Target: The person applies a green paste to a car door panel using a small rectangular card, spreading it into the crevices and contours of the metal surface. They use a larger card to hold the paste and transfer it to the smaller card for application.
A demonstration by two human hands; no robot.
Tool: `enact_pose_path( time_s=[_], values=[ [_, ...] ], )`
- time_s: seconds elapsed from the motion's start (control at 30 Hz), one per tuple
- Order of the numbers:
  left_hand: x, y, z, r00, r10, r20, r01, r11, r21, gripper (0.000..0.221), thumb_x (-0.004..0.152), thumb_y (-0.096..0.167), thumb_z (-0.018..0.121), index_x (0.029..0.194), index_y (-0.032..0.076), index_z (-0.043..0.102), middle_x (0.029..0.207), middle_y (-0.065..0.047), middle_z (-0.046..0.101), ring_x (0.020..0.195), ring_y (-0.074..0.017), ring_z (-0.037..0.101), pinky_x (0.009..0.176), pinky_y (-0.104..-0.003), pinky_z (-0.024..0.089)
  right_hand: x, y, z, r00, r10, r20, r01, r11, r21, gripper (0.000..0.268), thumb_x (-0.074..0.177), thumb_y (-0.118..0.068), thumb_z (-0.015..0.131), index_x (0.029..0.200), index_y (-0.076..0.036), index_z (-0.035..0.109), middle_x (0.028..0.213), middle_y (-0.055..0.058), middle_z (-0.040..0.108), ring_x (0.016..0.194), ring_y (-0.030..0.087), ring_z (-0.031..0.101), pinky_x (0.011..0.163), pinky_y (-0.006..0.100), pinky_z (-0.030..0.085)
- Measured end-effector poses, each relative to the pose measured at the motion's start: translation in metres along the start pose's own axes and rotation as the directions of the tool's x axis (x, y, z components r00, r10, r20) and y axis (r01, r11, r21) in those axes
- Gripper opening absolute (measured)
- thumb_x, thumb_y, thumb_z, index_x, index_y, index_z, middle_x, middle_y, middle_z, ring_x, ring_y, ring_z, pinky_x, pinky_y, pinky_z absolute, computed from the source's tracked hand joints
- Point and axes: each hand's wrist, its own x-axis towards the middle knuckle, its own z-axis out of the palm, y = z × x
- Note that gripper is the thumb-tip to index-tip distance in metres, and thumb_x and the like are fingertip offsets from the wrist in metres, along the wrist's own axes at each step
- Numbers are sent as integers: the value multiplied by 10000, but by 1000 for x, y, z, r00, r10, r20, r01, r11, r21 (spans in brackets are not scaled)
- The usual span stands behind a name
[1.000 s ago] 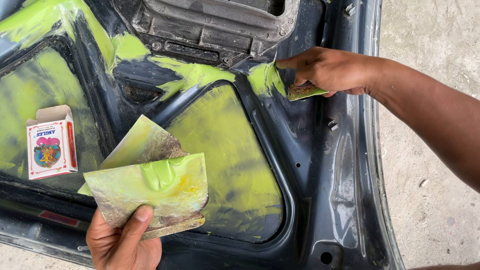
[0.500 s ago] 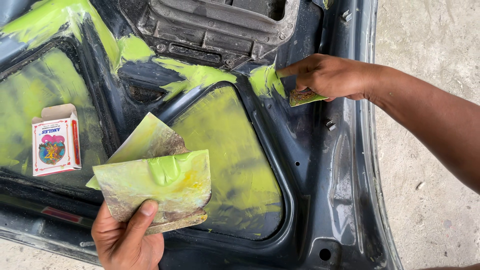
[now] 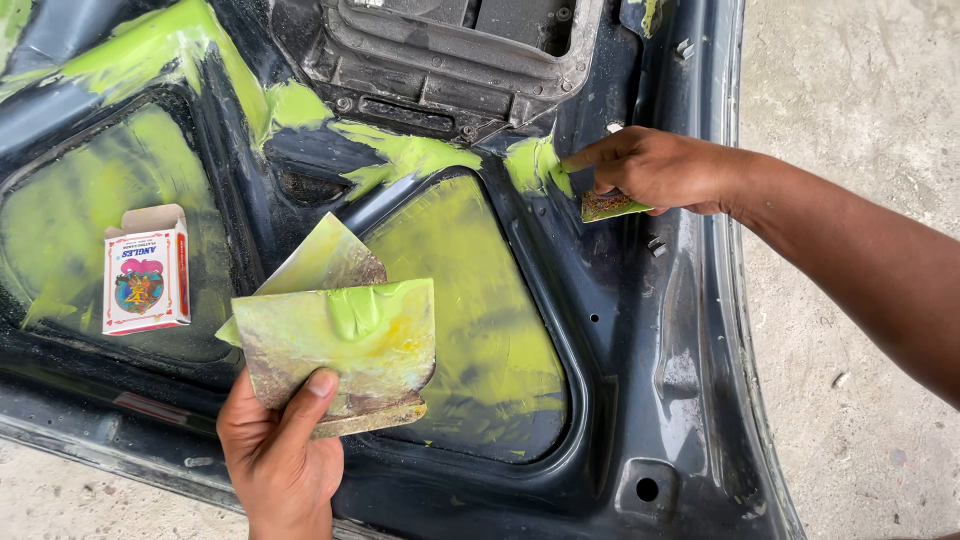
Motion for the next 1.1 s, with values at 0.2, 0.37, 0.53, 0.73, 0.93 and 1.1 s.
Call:
enact_pose_path(
  time_s=[0.2,0.37,0.53,0.73,0.93,1.1],
  values=[
    [4,-5,1,1000,-11,3,11,1000,-5,489,752,-9,659,1237,-46,608,1102,-131,683,984,-198,641,925,-307,528,-22,0,-7,998,17,-55,-13,998,65,383,961,-190,419,1260,-116,648,1280,107,630,1099,246,579,806,367,449],
    [-3,-3,11,992,-91,85,102,986,-132,510,756,-61,646,1264,-75,599,1149,-168,688,1035,-206,633,936,-309,499,-42,41,7,719,-692,71,650,704,285,554,867,-19,379,1412,-62,471,514,-27,333,399,120,329,348,260,307],
    [-14,-8,28,894,-299,333,376,906,-197,445,725,-33,713,1169,-7,688,927,-89,751,799,-159,663,713,-263,510,-57,48,47,330,-934,133,706,338,623,565,956,-112,480,1503,-84,341,554,30,439,437,139,364,439,250,363],
    [-19,-13,32,877,-377,300,461,837,-295,378,688,-65,718,1052,33,739,784,-51,718,682,-160,620,652,-283,488,-60,57,70,485,-866,123,660,455,597,571,884,-111,577,1434,-3,466,636,56,478,533,132,331,489,277,251],
    [-20,-8,29,838,-368,402,516,772,-370,387,728,-37,681,1114,-16,697,854,-86,722,752,-212,651,709,-351,515,-78,39,72,382,-919,103,793,383,473,486,947,-114,523,1416,8,484,585,34,297,494,145,265,473,309,204],
    [-15,-19,21,895,-373,246,444,800,-403,411,701,-83,684,1091,40,718,900,-101,744,780,-217,691,732,-366,546,-85,26,64,279,-951,135,927,304,221,422,982,-141,430,1382,-36,518,509,-14,353,422,126,313,439,287,288]
  ],
)
